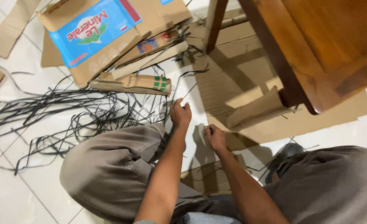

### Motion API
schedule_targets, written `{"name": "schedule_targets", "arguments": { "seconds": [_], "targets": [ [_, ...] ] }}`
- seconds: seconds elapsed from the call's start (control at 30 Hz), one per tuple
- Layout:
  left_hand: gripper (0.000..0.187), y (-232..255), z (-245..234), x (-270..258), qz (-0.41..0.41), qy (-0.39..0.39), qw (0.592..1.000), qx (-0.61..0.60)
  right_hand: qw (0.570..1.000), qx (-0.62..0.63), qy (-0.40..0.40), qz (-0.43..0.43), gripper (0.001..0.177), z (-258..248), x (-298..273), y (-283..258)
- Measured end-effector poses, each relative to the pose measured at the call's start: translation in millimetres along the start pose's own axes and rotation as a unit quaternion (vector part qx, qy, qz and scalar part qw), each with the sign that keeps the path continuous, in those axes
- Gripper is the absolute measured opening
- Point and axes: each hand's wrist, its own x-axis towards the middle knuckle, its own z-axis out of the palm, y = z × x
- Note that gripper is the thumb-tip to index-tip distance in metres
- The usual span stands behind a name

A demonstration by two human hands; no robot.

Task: Wrapping a wooden furniture leg with cardboard and securing it with plastic straps

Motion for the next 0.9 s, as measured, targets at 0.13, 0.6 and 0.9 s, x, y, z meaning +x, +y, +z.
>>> {"name": "schedule_targets", "arguments": {
  "seconds": [0.13,0.6,0.9],
  "targets": [
    [0.03,-24.7,-28.6,24.6,-0.079,-0.041,0.993,0.077,0.999,0.021,-0.016,-0.019,0.029,11.5,1.7,-15.1],
    [0.037,-68.8,-73.1,45.5,-0.227,-0.067,0.956,0.174,0.999,0.037,-0.024,0.027,0.025,44.0,26.3,17.3],
    [0.059,-24.1,-111.8,43.0,-0.339,-0.084,0.928,0.131,0.999,0.004,-0.026,0.033,0.021,56.3,31.4,41.0]
  ]
}}
